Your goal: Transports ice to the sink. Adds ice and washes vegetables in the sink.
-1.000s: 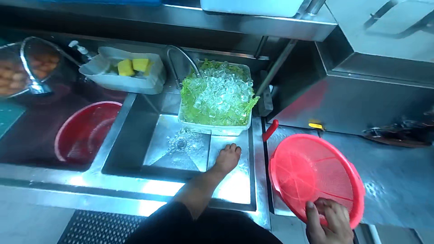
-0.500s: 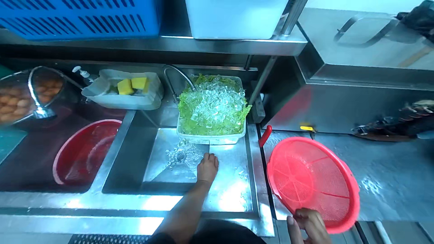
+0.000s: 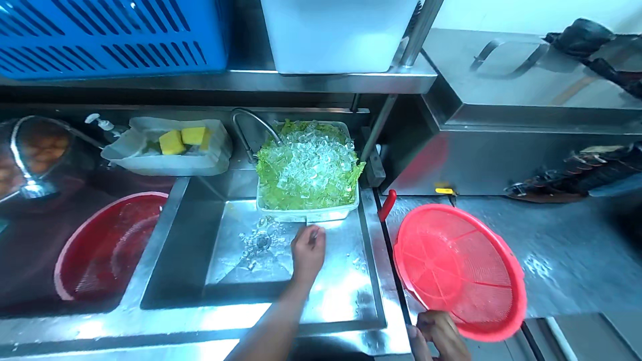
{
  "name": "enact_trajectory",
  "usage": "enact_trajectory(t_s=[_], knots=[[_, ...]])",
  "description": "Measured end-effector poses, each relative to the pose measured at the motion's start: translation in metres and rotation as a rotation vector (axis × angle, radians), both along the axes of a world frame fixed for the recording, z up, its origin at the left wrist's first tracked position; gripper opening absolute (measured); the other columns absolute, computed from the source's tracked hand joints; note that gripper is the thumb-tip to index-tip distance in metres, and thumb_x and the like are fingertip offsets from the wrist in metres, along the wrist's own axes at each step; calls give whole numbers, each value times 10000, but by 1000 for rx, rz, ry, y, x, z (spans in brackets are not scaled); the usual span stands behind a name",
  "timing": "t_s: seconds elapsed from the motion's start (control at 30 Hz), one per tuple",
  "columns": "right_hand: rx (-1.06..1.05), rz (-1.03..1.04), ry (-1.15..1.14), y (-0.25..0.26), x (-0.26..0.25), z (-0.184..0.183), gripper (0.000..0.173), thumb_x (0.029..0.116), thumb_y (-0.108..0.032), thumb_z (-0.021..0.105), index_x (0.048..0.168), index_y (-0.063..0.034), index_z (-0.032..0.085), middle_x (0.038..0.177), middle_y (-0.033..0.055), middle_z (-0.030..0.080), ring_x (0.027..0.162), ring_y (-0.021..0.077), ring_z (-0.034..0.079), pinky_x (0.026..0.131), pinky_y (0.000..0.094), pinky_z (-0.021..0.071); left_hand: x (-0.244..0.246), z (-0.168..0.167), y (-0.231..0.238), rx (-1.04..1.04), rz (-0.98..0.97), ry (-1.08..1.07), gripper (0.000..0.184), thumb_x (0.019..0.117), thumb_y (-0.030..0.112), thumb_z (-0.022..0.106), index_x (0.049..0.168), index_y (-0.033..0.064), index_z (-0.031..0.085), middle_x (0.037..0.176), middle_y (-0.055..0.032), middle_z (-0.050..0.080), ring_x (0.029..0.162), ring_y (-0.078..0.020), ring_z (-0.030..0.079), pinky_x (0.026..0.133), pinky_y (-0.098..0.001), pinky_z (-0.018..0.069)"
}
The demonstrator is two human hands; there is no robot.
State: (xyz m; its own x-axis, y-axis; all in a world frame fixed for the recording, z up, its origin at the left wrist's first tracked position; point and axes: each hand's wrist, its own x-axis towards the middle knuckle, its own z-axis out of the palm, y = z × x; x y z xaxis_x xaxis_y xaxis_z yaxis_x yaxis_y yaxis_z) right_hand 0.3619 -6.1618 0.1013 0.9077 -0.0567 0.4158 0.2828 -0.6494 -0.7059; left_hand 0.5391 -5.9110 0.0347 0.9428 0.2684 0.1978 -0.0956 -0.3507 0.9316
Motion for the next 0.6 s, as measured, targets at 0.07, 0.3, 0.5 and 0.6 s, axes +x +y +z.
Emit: enact_trajectory(t_s=[0.07, 0.3, 0.5, 0.6], knots=[[8, 27, 21, 11, 4, 0, 310, 984, -274, 607, 706, -138, 602, 839, 4, 635, 928, 136, 614, 858, 304, 514, 27, 39, -6, 208, -46, -265, 205, 962, 223, 675, 994, 35, 750, 977, -96, 711, 870, -166, 707, 781, -361, 626], [39, 1, 63, 80, 92, 11, 314, 975, -378, 601, 924, -95, 728, 1105, 69, 697, 1108, 186, 649, 941, 387, 563, 95, 62, 16, 618, -161, -356, 378, 1008, 504, 553, 1100, 208, 771, 1448, -10, 604, 1474, -301, 397, 1215, -614, 249], [-211, -151, 191, 138, 215, 8, 711, 1000, -530, 503, 1546, -78, 440, 1647, 182, 329, 1533, 370, 288, 1214, 618, 282, 32, -17, 131, 251, 191, -104, 285, 1003, 338, 613, 1073, 95, 744, 1396, -97, 603, 1341, -268, 523, 1147, -511, 407], [-475, -186, 318, 159, 261, -25, 782, 1010, -599, 447, 1638, -163, 282, 1713, 131, 201, 1574, 412, 147, 1186, 756, 133, 22, -73, 220, 301, 330, 174, 357, 1013, 287, 587, 1229, 16, 673, 1477, -188, 524, 1397, -350, 474, 1167, -545, 383]])
